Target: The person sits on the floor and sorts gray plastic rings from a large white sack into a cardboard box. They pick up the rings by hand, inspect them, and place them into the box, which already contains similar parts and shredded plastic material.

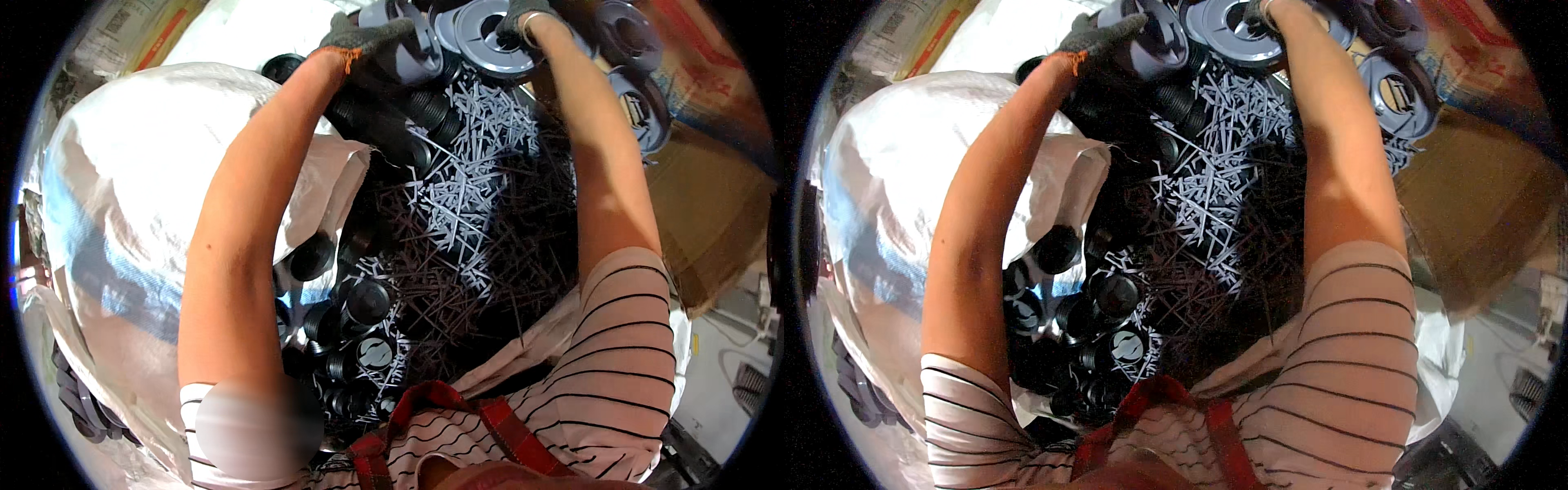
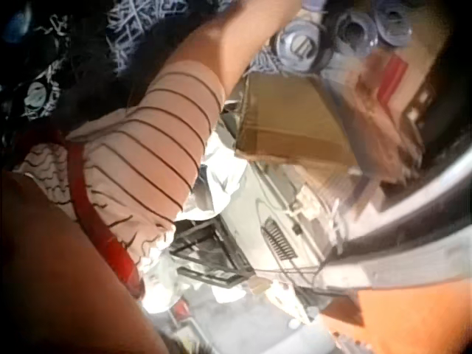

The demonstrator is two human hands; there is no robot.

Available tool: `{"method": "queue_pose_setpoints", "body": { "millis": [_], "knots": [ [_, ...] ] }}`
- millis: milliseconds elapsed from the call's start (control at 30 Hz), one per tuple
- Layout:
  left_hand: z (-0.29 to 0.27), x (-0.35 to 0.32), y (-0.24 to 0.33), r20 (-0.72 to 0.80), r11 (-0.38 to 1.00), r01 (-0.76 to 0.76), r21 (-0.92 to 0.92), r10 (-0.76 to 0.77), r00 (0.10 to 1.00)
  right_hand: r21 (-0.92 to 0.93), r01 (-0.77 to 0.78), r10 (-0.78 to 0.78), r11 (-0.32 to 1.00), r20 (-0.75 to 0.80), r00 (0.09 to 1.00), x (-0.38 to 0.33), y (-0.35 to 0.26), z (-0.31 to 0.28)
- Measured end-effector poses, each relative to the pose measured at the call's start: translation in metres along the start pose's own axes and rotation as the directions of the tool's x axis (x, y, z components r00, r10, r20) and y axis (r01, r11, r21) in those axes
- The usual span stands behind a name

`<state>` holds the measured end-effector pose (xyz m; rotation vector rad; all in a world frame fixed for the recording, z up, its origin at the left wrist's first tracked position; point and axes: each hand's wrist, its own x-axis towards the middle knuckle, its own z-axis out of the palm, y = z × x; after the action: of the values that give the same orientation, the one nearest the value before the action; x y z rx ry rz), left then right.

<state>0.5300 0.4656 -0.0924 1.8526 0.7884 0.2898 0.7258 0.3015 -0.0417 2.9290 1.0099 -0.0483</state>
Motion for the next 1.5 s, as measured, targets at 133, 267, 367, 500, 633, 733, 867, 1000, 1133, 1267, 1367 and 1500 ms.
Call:
{"method": "queue_pose_setpoints", "body": {
  "millis": [133,267,367,500,633,733,867,1000,1133,1267,1367,1500],
  "knots": [
    [0.005,0.005,0.014,0.157,0.836,-0.091,0.541,0.005,0.988,-0.005,0.046,-0.047,0.999,-0.11,0.993,0.062,0.014,0.046],
    [-0.009,-0.005,-0.022,0.442,0.4,-0.573,0.715,0.377,0.814,-0.181,0.221,-0.227,0.958,-0.012,0.974,0.055,0.02,0.038],
    [-0.031,-0.042,-0.016,0.582,0.082,-0.735,0.673,0.554,0.595,-0.216,0.358,-0.318,0.908,0.198,0.927,0.041,0.024,0.008],
    [-0.016,-0.134,0.001,0.345,0.995,-0.031,-0.098,0.063,0.936,0.093,0.68,-0.617,0.727,0.522,0.588,-0.043,0.037,0.051],
    [-0.018,-0.272,0.022,0.512,0.999,0.027,0.018,-0.032,0.858,0.2,0.685,-0.618,0.701,0.65,0.443,-0.167,0.017,0.092],
    [-0.036,-0.362,0.007,0.71,0.987,0.103,0.123,-0.16,0.686,0.364,0.453,-0.55,0.814,0.732,0.401,-0.25,-0.001,0.029],
    [-0.052,-0.438,-0.036,0.428,0.998,0.045,0.032,-0.055,0.902,0.071,0.699,-0.693,0.712,0.231,0.683,-0.207,0.032,0.037],
    [-0.08,-0.505,-0.066,-0.107,0.978,-0.014,0.21,0.037,0.994,-0.027,0.477,-0.473,0.879,0.087,0.877,-0.176,0.039,0.029],
    [-0.095,-0.57,-0.108,-0.293,0.941,0.187,0.281,-0.101,0.951,0.099,0.458,-0.466,0.883,0.073,0.882,-0.213,-0.041,0.017],
    [-0.09,-0.576,-0.121,-0.408,0.93,0.362,-0.06,-0.353,0.842,0.508,0.699,-0.727,0.502,-0.189,0.66,-0.281,-0.16,0.011],
    [-0.093,-0.572,-0.129,-0.351,0.96,0.277,-0.03,-0.269,0.897,0.871,0.415,-0.757,0.263,-0.08,0.649,-0.325,-0.241,-0.023],
    [-0.12,-0.566,-0.102,-0.317,0.955,0.202,-0.218,-0.265,0.911,0.929,0.222,-0.955,0.296,0.289,0.067,-0.344,-0.317,-0.082]
  ]
}}
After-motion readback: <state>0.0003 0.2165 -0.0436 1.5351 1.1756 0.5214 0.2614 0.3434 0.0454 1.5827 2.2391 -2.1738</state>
